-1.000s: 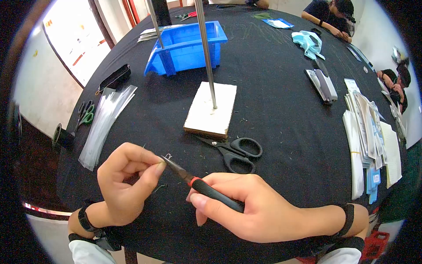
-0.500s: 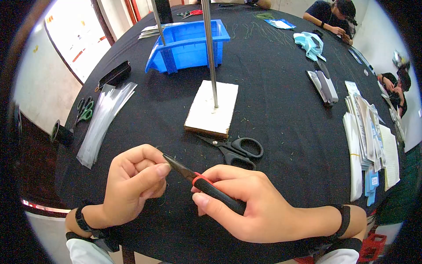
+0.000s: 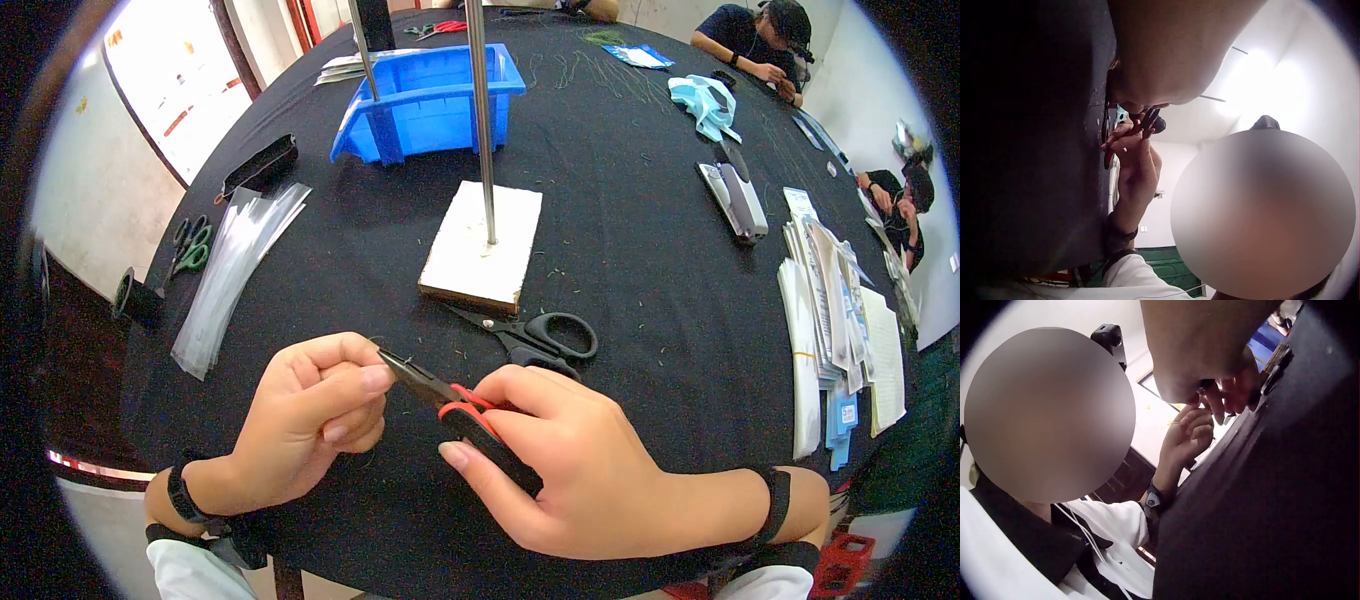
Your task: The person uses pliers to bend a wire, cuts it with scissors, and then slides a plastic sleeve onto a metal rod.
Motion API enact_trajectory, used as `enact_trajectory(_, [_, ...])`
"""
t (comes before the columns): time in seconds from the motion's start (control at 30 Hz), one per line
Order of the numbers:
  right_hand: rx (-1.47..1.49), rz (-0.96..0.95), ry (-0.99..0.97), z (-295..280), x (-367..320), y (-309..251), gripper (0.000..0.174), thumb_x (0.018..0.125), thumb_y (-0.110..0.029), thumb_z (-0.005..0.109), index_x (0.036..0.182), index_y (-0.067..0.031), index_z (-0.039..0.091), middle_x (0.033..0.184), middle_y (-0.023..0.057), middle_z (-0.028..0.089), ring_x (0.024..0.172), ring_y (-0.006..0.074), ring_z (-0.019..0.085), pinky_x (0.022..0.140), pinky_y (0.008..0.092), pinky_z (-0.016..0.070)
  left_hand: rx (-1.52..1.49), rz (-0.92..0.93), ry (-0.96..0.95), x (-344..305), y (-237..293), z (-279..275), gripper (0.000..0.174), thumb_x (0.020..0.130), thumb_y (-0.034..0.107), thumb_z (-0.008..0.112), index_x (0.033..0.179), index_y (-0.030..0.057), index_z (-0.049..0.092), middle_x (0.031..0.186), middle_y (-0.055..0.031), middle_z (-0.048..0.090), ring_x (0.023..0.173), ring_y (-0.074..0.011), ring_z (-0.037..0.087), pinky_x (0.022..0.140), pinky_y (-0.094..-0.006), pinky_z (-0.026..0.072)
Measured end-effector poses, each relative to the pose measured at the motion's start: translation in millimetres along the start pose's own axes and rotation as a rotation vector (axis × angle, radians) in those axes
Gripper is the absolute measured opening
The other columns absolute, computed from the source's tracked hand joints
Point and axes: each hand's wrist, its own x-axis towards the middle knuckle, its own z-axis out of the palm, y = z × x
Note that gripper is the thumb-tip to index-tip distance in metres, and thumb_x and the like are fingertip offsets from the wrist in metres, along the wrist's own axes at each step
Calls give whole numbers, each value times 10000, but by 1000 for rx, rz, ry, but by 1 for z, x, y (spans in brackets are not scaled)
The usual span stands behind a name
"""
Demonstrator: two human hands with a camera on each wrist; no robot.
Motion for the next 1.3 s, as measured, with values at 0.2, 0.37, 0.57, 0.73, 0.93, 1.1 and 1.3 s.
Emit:
enact_trajectory(0.2, [169,26,-21,-1,-1,4,172,835,-126,617,815,44,616,781,130,583,620,222,585,539,299,452,62,40,23,1,0,0,87,878,76,568,899,-8,557,520,41,417,441,-37,337,433,-210,247])
enact_trajectory(0.37, [228,27,-45,-2,0,6,179,842,-126,608,810,50,610,778,127,591,616,221,589,532,302,452,109,68,34,1,-1,-1,85,866,59,582,889,-20,559,525,37,438,449,-39,365,433,-211,268])
enact_trajectory(0.57, [176,142,-101,-5,1,-3,173,862,-104,547,756,1,636,838,91,591,746,175,601,668,276,464,143,75,36,2,-2,-2,81,865,52,582,888,-21,555,526,30,448,449,-41,370,430,-210,269])
enact_trajectory(0.73, [167,125,-96,-4,0,-2,169,861,-99,548,759,1,637,846,94,591,745,177,601,666,274,464,155,79,37,2,-3,-3,80,866,48,578,887,-24,550,528,26,457,449,-40,373,427,-210,267])
enact_trajectory(0.93, [171,13,-12,2,-1,5,177,832,-121,620,810,55,617,776,140,592,611,233,592,532,301,462,198,78,44,1,-2,-2,76,865,41,576,886,-27,550,529,27,458,450,-36,371,426,-210,268])
enact_trajectory(1.1, [107,31,-34,0,0,2,164,828,-109,617,812,54,609,759,140,590,593,244,592,512,310,461,216,76,38,1,-2,-1,66,861,32,571,877,-28,548,526,27,455,450,-34,367,425,-207,268])
enact_trajectory(1.3, [9,33,-63,1,-1,1,142,825,-96,609,806,43,588,718,144,575,559,262,570,485,331,449,225,66,41,0,-3,-1,68,857,33,569,871,-29,543,519,26,449,445,-35,363,426,-208,269])
